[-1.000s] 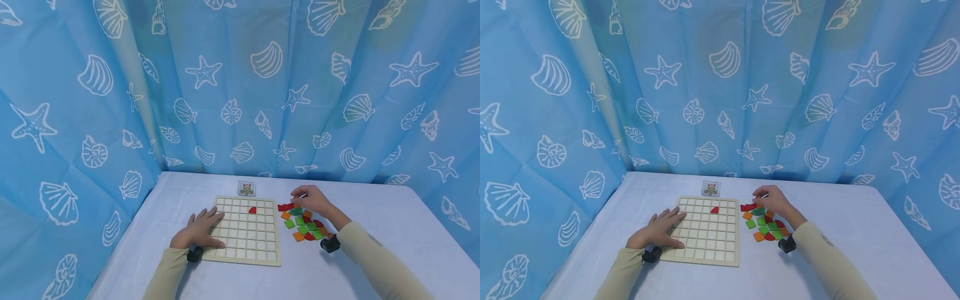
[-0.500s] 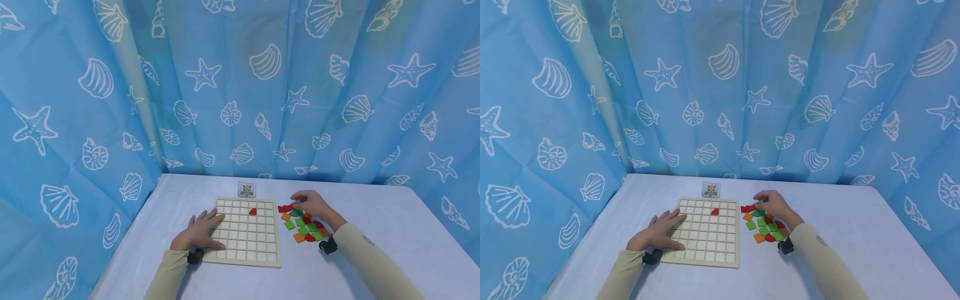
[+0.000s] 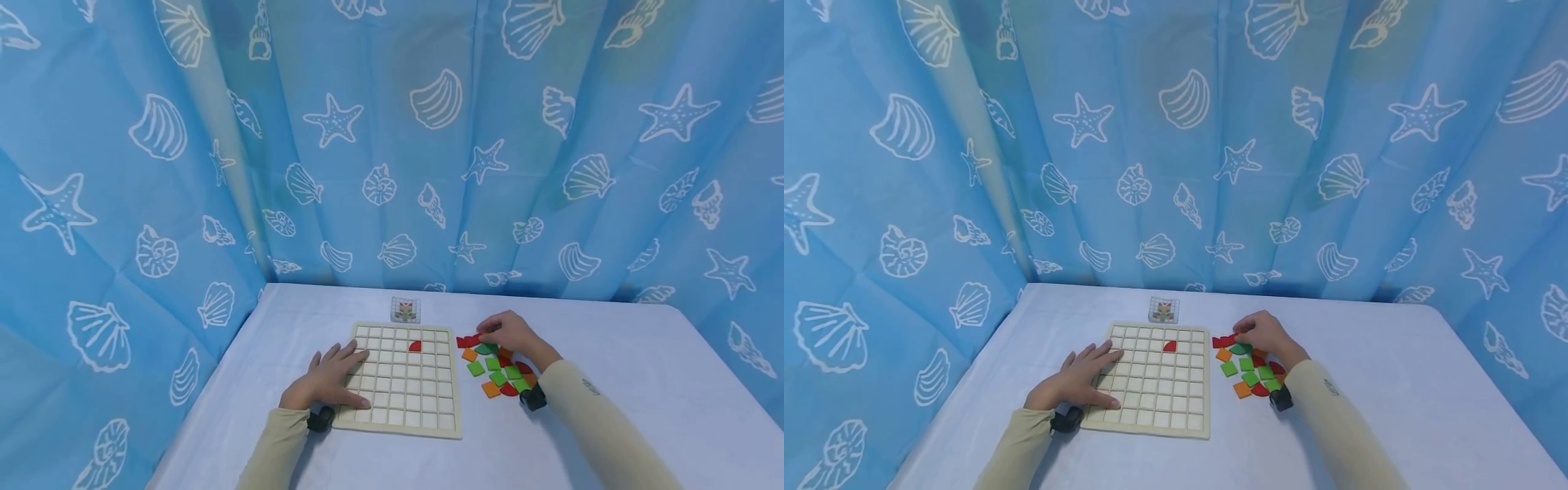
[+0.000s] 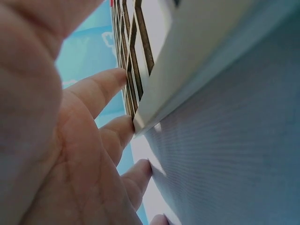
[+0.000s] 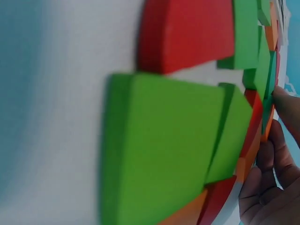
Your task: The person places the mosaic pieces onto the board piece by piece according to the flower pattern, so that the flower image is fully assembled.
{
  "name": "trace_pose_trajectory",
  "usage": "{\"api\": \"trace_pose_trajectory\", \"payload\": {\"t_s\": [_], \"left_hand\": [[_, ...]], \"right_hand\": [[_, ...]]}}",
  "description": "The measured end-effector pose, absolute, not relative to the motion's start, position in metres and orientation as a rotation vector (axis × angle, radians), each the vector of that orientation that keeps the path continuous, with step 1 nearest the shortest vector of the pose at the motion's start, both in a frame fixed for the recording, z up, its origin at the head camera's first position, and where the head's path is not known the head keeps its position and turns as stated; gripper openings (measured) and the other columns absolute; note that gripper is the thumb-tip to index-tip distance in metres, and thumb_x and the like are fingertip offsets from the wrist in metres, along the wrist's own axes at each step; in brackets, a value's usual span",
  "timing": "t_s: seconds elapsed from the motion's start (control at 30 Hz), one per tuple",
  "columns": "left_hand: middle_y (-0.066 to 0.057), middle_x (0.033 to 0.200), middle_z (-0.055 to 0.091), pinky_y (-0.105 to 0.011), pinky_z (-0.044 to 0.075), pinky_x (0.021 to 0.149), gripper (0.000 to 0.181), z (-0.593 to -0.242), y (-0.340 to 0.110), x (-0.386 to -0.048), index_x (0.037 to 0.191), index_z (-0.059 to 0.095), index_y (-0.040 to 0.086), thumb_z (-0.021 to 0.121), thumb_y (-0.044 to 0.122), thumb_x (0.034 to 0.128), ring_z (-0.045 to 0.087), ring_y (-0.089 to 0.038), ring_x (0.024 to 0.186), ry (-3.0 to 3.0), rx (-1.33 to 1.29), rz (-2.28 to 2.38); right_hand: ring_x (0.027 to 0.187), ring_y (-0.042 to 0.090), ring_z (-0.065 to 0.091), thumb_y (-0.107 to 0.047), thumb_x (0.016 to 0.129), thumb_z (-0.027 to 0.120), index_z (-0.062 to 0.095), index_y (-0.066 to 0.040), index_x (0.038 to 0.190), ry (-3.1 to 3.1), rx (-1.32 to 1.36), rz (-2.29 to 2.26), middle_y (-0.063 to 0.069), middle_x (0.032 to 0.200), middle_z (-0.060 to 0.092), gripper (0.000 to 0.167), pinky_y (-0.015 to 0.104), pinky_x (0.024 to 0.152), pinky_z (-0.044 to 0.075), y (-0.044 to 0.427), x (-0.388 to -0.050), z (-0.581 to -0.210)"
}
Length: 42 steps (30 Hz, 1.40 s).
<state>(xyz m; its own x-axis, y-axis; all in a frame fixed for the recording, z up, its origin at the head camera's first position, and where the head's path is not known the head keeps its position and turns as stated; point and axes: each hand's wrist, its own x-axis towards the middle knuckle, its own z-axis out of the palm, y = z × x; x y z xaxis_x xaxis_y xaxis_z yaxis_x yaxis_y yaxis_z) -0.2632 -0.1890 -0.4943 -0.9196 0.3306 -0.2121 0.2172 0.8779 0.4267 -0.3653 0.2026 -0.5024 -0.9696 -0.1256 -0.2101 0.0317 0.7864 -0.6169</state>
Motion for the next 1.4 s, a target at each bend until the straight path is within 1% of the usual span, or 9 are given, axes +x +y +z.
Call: {"api": "trace_pose_trajectory", "payload": {"t_s": [0.13,0.33,0.43,0.67,0.93,1.1,1.2,1.33,1.4], "left_hand": [[-0.008,0.165,0.022,-0.067,0.008,0.119,0.102,-0.498,-0.187,-0.265,0.153,0.038,0.024,0.082,0.061,0.069,0.013,-0.041,0.152,2.763,0.419,0.559],[-0.009,0.164,0.024,-0.068,0.01,0.118,0.102,-0.501,-0.188,-0.266,0.152,0.039,0.024,0.083,0.06,0.0682,0.016,-0.041,0.151,2.779,0.412,0.543],[-0.01,0.164,0.024,-0.068,0.01,0.118,0.102,-0.5,-0.189,-0.265,0.152,0.039,0.023,0.083,0.06,0.0678,0.016,-0.042,0.151,2.777,0.407,0.551],[-0.009,0.164,0.024,-0.068,0.01,0.118,0.102,-0.496,-0.193,-0.267,0.152,0.039,0.024,0.083,0.06,0.0683,0.015,-0.041,0.151,2.791,0.408,0.553],[-0.009,0.164,0.024,-0.068,0.008,0.118,0.103,-0.497,-0.193,-0.265,0.153,0.038,0.024,0.084,0.06,0.0674,0.015,-0.04,0.152,2.774,0.362,0.575],[-0.009,0.164,0.024,-0.068,0.007,0.119,0.102,-0.497,-0.192,-0.265,0.153,0.039,0.024,0.084,0.059,0.0678,0.014,-0.04,0.152,2.773,0.369,0.591],[-0.008,0.165,0.023,-0.067,0.007,0.119,0.102,-0.498,-0.191,-0.266,0.153,0.038,0.025,0.083,0.059,0.0682,0.014,-0.04,0.152,2.779,0.375,0.588],[-0.008,0.165,0.023,-0.067,0.007,0.119,0.103,-0.499,-0.19,-0.266,0.153,0.038,0.025,0.083,0.06,0.0677,0.014,-0.04,0.152,2.772,0.374,0.587],[-0.008,0.165,0.024,-0.067,0.007,0.119,0.103,-0.499,-0.189,-0.266,0.153,0.038,0.024,0.083,0.06,0.0676,0.014,-0.04,0.152,2.766,0.377,0.586]], "right_hand": [[0.11,0.03,0.053,-0.023,0.088,0.075,0.068,-0.011,0.121,2.722,-0.054,-0.931,0.014,0.12,0.062,0.036,0.038,0.082,0.059,0.207,-0.364,-0.505],[0.103,0.027,0.055,-0.025,0.088,0.074,0.066,-0.012,0.115,2.66,-0.016,-0.985,0.011,0.112,0.063,0.031,0.033,0.077,0.056,0.212,-0.368,-0.507],[0.1,0.026,0.056,-0.026,0.087,0.075,0.066,-0.012,0.114,2.631,0.019,-1.018,0.01,0.108,0.063,0.032,0.032,0.074,0.056,0.212,-0.37,-0.506],[0.098,0.027,0.056,-0.026,0.086,0.076,0.064,-0.01,0.112,2.627,0.099,-1.054,0.012,0.108,0.062,0.033,0.031,0.072,0.055,0.205,-0.374,-0.501],[0.1,0.028,0.055,-0.022,0.087,0.075,0.064,-0.007,0.109,2.626,0.095,-1.046,0.013,0.108,0.062,0.029,0.034,0.078,0.054,0.202,-0.378,-0.499],[0.099,0.027,0.055,-0.022,0.088,0.074,0.065,-0.008,0.108,2.631,0.095,-1.045,0.012,0.106,0.062,0.026,0.032,0.076,0.054,0.203,-0.38,-0.5],[0.1,0.028,0.055,-0.024,0.088,0.074,0.065,-0.009,0.11,2.64,0.102,-1.05,0.012,0.107,0.062,0.028,0.033,0.077,0.054,0.205,-0.38,-0.5],[0.104,0.029,0.054,-0.025,0.087,0.075,0.064,-0.01,0.115,2.63,0.138,-1.071,0.013,0.113,0.061,0.034,0.038,0.082,0.054,0.208,-0.38,-0.503],[0.105,0.03,0.054,-0.025,0.087,0.074,0.065,-0.009,0.115,2.624,0.154,-1.078,0.014,0.113,0.061,0.033,0.038,0.083,0.054,0.209,-0.379,-0.504]]}}
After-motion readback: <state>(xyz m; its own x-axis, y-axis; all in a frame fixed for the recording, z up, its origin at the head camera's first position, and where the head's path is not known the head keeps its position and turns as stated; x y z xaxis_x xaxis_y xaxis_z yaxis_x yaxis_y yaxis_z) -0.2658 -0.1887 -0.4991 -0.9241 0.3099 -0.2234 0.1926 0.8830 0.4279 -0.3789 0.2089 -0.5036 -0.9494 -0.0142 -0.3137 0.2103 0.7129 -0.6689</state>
